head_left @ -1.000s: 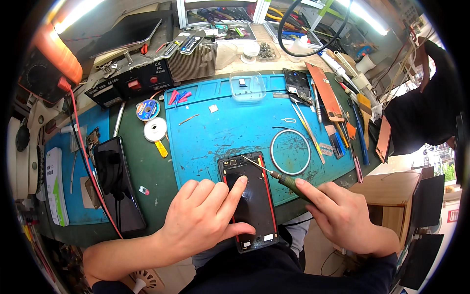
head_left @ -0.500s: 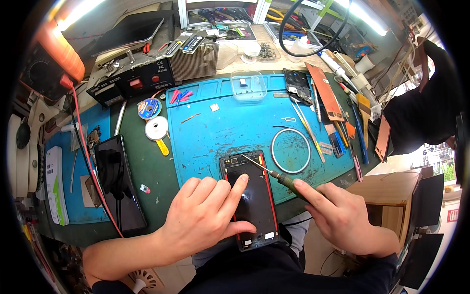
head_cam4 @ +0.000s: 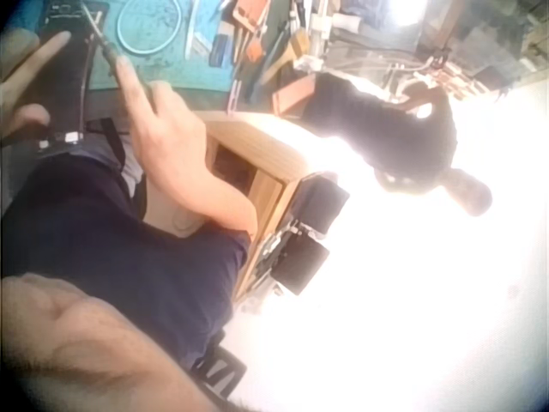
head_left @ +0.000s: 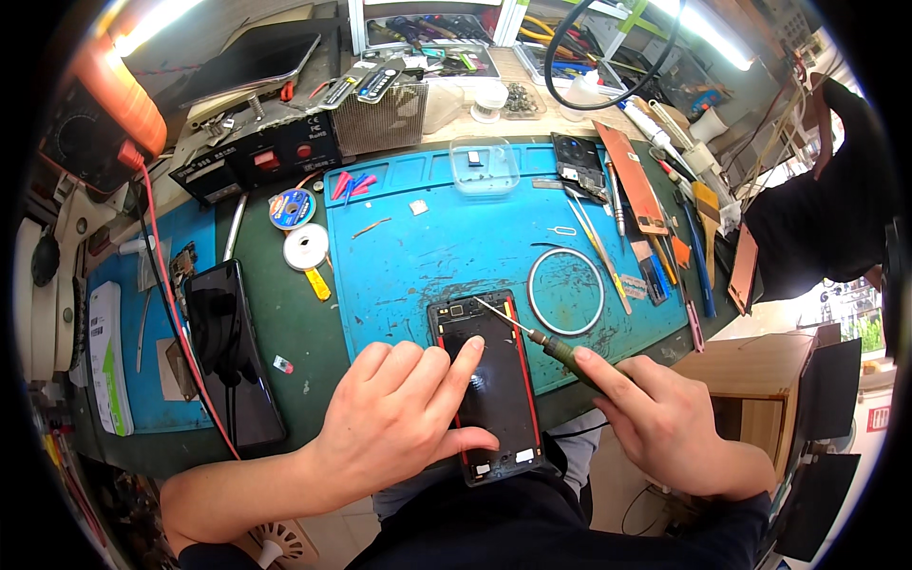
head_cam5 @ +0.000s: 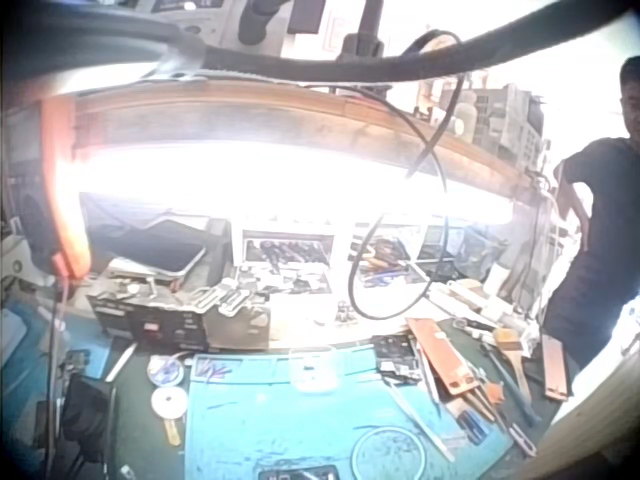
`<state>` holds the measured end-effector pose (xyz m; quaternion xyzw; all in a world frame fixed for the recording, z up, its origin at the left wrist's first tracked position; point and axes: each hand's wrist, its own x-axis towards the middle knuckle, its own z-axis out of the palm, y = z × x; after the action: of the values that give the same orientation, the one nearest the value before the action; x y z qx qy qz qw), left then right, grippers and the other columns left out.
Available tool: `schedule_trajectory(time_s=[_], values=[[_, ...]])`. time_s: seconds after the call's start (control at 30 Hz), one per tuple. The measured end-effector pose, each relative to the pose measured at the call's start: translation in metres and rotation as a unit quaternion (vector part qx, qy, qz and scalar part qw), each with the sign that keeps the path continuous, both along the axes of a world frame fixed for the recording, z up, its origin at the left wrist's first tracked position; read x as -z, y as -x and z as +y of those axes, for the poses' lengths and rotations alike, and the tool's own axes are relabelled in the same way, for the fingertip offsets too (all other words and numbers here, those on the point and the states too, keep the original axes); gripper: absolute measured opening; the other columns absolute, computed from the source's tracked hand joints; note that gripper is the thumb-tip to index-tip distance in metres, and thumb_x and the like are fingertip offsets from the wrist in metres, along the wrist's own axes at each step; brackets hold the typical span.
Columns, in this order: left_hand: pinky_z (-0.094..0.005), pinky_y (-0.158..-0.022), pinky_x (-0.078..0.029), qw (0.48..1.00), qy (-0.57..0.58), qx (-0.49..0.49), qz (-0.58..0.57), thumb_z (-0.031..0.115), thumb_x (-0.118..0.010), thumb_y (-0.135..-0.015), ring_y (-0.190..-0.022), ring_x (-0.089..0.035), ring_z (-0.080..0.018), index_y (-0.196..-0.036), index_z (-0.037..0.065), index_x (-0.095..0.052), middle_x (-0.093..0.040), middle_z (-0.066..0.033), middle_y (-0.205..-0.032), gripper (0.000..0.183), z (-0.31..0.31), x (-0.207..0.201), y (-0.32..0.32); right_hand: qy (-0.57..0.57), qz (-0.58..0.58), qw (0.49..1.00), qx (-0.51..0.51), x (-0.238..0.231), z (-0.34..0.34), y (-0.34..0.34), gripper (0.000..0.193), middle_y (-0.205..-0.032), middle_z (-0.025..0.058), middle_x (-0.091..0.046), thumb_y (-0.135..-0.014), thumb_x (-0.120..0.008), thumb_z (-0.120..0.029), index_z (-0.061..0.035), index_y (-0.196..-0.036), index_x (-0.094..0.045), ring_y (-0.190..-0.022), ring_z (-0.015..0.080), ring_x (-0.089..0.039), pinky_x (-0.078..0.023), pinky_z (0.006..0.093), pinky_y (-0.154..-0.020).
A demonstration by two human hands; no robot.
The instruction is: The person cleans the internal frame of a disassembled smartphone using a blue brush. They then apply a red adhesive strip along the edges of the phone's chassis using a roll of tape and tweezers. The person uses a screwdriver to adjust internal components and continues applying the adhesive strip to the remaining sides of the device.
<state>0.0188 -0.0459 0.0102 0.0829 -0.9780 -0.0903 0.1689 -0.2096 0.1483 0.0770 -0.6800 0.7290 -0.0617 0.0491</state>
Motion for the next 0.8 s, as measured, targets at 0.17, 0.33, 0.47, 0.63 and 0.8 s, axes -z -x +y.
schedule_trajectory(time_s=[0.17,0.33,0.47,0.63,0.8], values=[[-0.0372,-0.076,-0.042,1.000,-0.009,-0.008,-0.021,0.067,-0.067,-0.088,-0.084,-0.051,-0.0228,-0.141,0.001,-0.068,-0.055,-0.0047,-0.096,0.085,0.0023,-0.0007,-0.0013,-0.003,-0.005,1.000,0.000,0.0010,0.0003,0.0003,0.068,-0.086,0.0043,-0.051,-0.090,-0.075,-0.006,-0.0190,-0.155,-0.063,-0.065,0.0204,-0.059,-0.047,0.0355,-0.053],[-0.0373,-0.077,-0.043,1.000,-0.005,-0.008,-0.028,0.067,-0.067,-0.088,-0.085,-0.052,-0.0228,-0.141,0.001,-0.068,-0.056,-0.0049,-0.097,0.085,0.0024,-0.0024,-0.0013,-0.005,-0.007,1.000,-0.003,0.0007,-0.0002,-0.0008,0.069,-0.086,0.0044,-0.051,-0.089,-0.075,-0.005,-0.0192,-0.155,-0.063,-0.066,0.0205,-0.059,-0.048,0.0360,-0.053],[-0.0372,-0.078,-0.043,1.000,-0.007,-0.008,-0.027,0.067,-0.068,-0.086,-0.086,-0.053,-0.0227,-0.141,0.001,-0.068,-0.057,-0.0049,-0.098,0.086,0.0026,-0.0024,-0.0015,0.004,-0.009,1.000,-0.007,0.0015,-0.0007,-0.0006,0.071,-0.086,0.0044,-0.051,-0.087,-0.075,-0.004,-0.0189,-0.155,-0.063,-0.066,0.0206,-0.059,-0.048,0.0360,-0.054],[-0.0339,-0.074,-0.041,1.000,0.002,-0.002,0.000,0.064,-0.075,-0.084,-0.083,-0.050,-0.0192,-0.137,0.000,-0.070,-0.048,-0.0029,-0.089,0.083,0.0002,-0.0015,0.0000,-0.006,-0.011,1.000,-0.007,-0.0005,-0.0003,-0.0016,0.072,-0.086,0.0047,-0.052,-0.086,-0.075,-0.003,-0.0179,-0.156,-0.062,-0.067,0.0206,-0.059,-0.049,0.0360,-0.054],[-0.0339,-0.075,-0.041,1.000,0.004,-0.003,-0.004,0.063,-0.075,-0.084,-0.084,-0.050,-0.0193,-0.137,0.000,-0.070,-0.048,-0.0029,-0.089,0.083,0.0002,-0.0024,-0.0003,-0.013,-0.010,1.000,-0.004,-0.0017,-0.0009,-0.0020,0.073,-0.087,0.0047,-0.053,-0.086,-0.075,-0.003,-0.0179,-0.156,-0.062,-0.067,0.0205,-0.060,-0.049,0.0360,-0.055]])
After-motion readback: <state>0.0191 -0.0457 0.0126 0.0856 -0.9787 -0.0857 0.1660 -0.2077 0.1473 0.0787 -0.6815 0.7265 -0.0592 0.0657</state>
